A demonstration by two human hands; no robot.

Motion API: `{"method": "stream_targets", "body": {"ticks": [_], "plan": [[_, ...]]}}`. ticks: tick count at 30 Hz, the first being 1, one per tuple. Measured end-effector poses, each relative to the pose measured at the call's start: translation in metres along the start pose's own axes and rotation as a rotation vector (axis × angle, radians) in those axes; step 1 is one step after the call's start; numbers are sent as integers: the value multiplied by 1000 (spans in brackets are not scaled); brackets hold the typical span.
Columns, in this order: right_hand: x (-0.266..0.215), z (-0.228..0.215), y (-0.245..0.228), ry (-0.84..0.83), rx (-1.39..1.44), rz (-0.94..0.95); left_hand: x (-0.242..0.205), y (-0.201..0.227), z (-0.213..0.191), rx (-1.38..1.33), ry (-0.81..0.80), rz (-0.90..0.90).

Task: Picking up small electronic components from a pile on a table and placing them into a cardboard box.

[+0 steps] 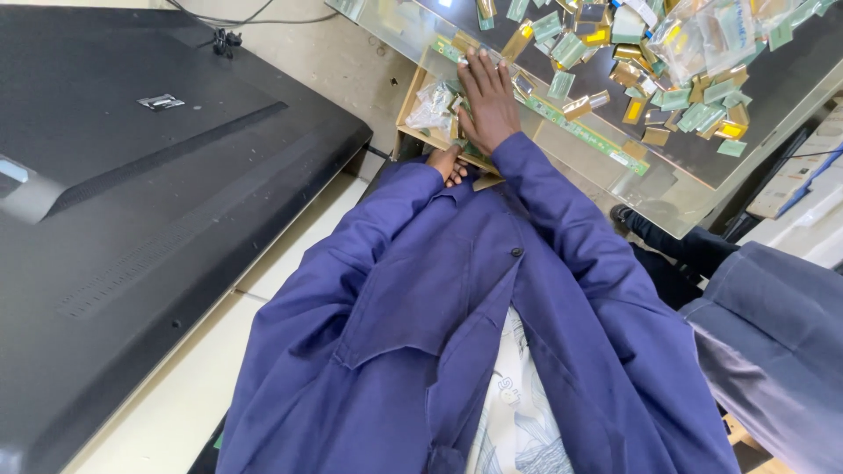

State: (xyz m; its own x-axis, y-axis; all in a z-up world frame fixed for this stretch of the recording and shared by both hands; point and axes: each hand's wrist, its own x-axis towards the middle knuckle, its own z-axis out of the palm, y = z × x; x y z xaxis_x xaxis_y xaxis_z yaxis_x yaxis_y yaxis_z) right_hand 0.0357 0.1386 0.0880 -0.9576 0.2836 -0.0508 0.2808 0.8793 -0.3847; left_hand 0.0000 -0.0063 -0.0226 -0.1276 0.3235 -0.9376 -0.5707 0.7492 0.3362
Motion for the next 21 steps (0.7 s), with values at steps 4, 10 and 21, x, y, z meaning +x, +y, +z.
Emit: {"method": "stream_targets", "body": {"ticks": [4,10,21], "plan": [[-21,3,-7,16,-3,-82,-7,2,-1,-47,7,6],[-52,10,-13,7,33,-171,-7,1,-1,86,2,64],[-68,0,2,-10,78,282,-31,16,1,108,-51,9]]}}
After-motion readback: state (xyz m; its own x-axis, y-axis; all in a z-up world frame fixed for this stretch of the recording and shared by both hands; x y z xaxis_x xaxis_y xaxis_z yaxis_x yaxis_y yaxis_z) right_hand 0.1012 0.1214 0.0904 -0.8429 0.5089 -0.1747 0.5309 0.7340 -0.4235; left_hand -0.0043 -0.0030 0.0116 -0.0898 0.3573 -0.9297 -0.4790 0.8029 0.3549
